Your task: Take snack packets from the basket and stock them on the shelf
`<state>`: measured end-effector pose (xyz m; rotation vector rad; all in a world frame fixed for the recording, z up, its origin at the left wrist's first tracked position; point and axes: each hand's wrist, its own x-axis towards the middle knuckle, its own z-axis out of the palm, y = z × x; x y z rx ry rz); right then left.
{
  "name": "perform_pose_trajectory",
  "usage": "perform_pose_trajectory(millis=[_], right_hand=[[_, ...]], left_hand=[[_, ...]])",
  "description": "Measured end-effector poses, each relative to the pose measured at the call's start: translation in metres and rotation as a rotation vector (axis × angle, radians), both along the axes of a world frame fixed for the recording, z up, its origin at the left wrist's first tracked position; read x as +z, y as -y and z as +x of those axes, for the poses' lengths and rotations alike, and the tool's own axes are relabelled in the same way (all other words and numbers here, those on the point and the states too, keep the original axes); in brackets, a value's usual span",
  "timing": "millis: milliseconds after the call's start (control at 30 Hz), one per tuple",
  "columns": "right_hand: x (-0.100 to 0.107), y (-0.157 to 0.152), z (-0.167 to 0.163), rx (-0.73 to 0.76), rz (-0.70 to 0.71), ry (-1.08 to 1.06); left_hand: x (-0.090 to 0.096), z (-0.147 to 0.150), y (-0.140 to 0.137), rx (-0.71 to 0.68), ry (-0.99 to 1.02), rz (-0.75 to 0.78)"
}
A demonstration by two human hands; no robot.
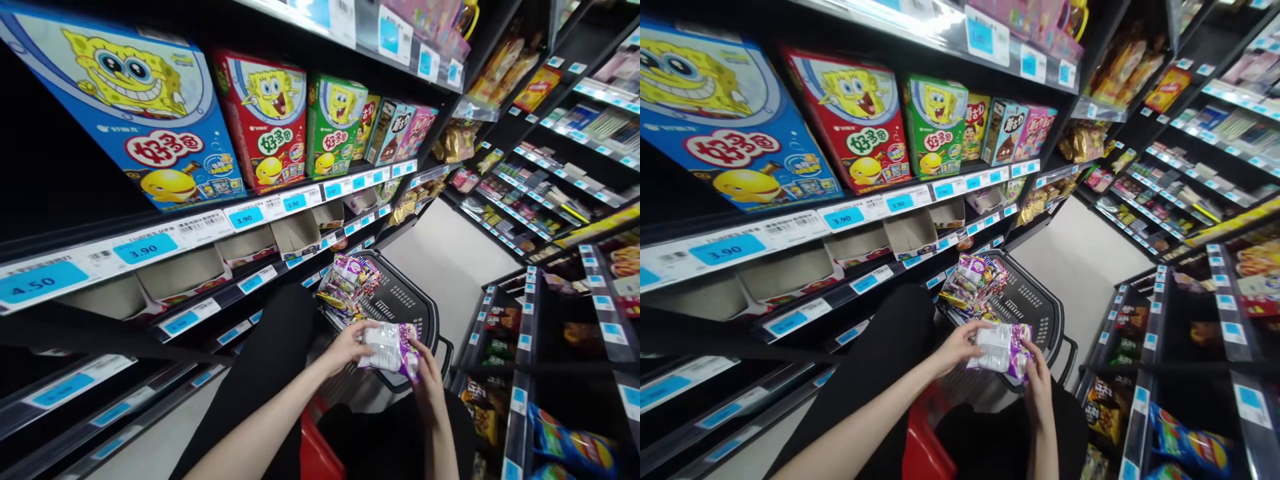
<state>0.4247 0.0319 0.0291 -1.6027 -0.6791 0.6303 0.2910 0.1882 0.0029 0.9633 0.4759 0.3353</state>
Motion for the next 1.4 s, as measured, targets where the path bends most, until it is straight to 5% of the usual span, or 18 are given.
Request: perform_pose_trajectory(millis=[133, 267, 433, 700, 1233, 1400], right_hand=[[-0.018, 0.003, 0.000, 0.033, -0.024, -0.152], [-0.024, 0.009, 0.004, 0.019, -0.005, -0.211], [-0.032, 0.008, 0.005, -0.109, -0.050, -0.085], [-0.023, 0.000, -0.003, -0.150, -0.063, 0.123], [-0.028, -0.009, -0.005, -0.031, -0.039, 0.081], [-0.033, -0.004, -0.001, 0.021, -0.134, 0.065]], left_hand=[[0.000, -0.001, -0.002, 0.002, -0.108, 0.310], [0.000, -0.003, 0.001, -0.089, -0.088, 0.298], [-0.006, -0.001, 0.004, -0.006, -0.149, 0.355], [0.003, -0.004, 0.006, 0.105, -0.314, 0.768], [0.005, -0.004, 0.007, 0.222, -0.400, 0.816], [0.008, -0.004, 0.007, 0.161, -0.386, 0.822]])
